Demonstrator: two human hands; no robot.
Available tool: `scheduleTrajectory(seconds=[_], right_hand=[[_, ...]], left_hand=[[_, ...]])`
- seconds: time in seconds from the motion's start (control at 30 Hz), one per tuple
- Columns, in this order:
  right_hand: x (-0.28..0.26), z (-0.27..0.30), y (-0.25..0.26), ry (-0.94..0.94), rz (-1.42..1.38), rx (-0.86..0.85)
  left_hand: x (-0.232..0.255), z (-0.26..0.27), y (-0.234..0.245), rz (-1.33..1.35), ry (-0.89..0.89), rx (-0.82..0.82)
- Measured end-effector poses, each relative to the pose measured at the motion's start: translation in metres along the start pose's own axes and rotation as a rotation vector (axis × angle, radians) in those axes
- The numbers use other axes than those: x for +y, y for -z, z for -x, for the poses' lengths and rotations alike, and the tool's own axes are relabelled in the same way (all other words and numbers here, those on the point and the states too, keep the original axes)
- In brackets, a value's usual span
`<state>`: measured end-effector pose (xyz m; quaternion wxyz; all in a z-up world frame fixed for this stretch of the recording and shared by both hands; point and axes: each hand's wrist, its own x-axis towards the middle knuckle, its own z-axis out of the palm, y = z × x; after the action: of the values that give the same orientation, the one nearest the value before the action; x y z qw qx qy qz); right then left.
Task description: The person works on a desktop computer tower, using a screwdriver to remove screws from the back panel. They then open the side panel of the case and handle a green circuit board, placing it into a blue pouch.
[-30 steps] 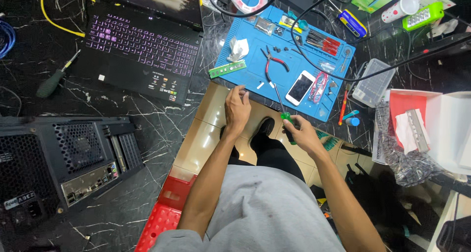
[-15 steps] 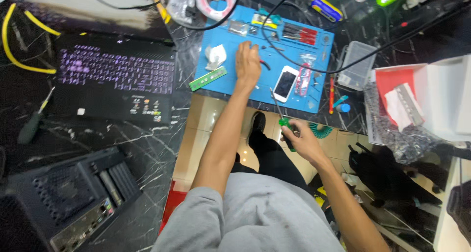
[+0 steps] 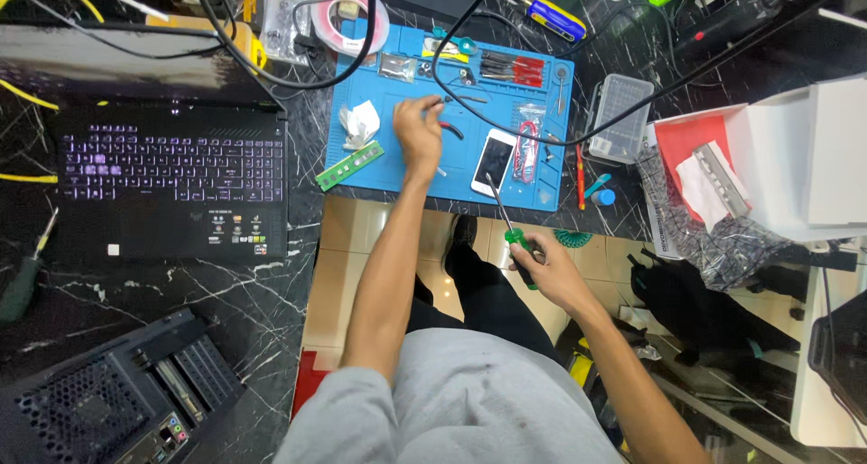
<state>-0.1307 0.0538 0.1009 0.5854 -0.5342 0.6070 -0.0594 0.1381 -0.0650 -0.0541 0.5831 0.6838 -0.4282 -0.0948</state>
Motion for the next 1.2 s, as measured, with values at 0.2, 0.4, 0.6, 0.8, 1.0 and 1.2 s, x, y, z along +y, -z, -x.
scheduleTrajectory(seconds=[0.2, 0.4, 0.6, 0.8, 1.0, 1.2], right_hand=[[-0.024, 0.010, 0.006, -0.018, -0.024, 0.018], [-0.015, 0.001, 0.010, -0.011, -0.031, 0.021], [-0.027, 0.000, 0.006, 0.025, -0.024, 0.004], [-0.036, 0.000, 0.002, 0.052, -0.019, -0.008], [-0.033, -0.004, 0.001, 0.065, -0.013, -0.022], [-0.036, -0.007, -0.001, 0.078, -0.013, -0.029]], left_hand=[[0.064, 0.031, 0.052, 1.438, 0.916, -0.216], [0.121, 0.065, 0.088, 1.777, 0.847, -0.314], [0.179, 0.075, 0.109, 1.691, 0.611, -0.284], [0.208, 0.065, 0.130, 1.679, 0.519, -0.284], [0.210, 0.062, 0.133, 1.729, 0.517, -0.250], [0.206, 0.062, 0.137, 1.733, 0.528, -0.239]])
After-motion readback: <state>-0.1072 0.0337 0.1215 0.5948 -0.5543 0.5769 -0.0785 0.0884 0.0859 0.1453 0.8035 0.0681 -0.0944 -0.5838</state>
